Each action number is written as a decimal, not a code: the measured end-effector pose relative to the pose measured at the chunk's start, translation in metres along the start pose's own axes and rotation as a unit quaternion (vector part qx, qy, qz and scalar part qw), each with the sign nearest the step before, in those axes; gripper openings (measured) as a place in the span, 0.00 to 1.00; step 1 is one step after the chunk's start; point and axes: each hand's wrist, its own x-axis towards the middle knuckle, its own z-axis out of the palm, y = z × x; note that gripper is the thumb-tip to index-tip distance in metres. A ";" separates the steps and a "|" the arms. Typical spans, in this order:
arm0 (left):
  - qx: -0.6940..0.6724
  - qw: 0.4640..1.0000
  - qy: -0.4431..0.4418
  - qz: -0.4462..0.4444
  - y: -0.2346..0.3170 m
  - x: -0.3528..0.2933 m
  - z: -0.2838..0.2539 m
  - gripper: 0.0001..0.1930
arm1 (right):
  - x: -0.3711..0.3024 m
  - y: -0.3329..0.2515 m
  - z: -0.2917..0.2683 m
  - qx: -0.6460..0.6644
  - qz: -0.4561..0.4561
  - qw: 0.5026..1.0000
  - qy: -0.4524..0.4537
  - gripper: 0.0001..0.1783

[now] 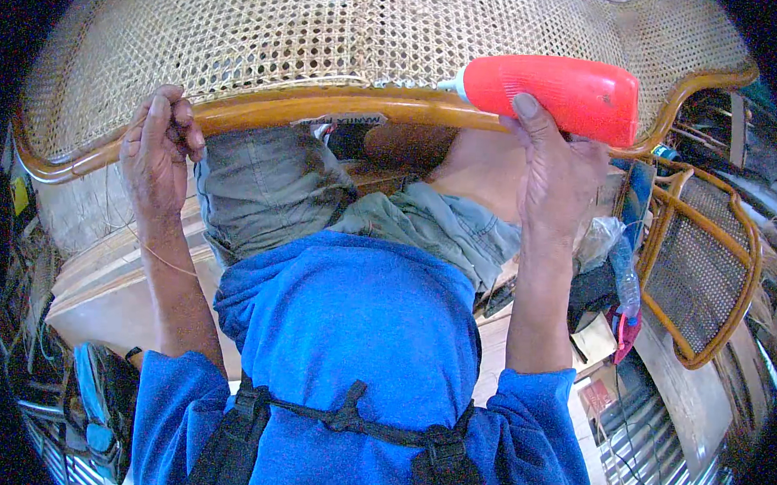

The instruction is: The person applies glue from a red bottle along the edge of a rattan chair seat. They then insert small wooden pegs into the glued area to secure the rattan weave to the frame.

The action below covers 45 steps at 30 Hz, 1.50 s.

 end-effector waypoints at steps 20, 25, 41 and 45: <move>0.005 1.000 0.006 0.001 -0.002 0.001 0.001 0.13 | -0.004 0.005 -0.008 0.030 -0.014 0.999 0.009 0.18; -0.005 1.000 0.008 -0.008 -0.001 0.001 0.001 0.13 | -0.005 0.006 -0.006 0.017 -0.003 1.000 0.011 0.18; 0.001 1.000 -0.001 -0.009 0.001 0.000 0.001 0.13 | -0.007 0.002 -0.001 0.000 -0.057 0.998 0.026 0.19; 0.000 1.000 -0.001 0.002 0.001 0.000 -0.001 0.12 | -0.002 -0.004 -0.009 0.013 -0.044 0.998 0.036 0.19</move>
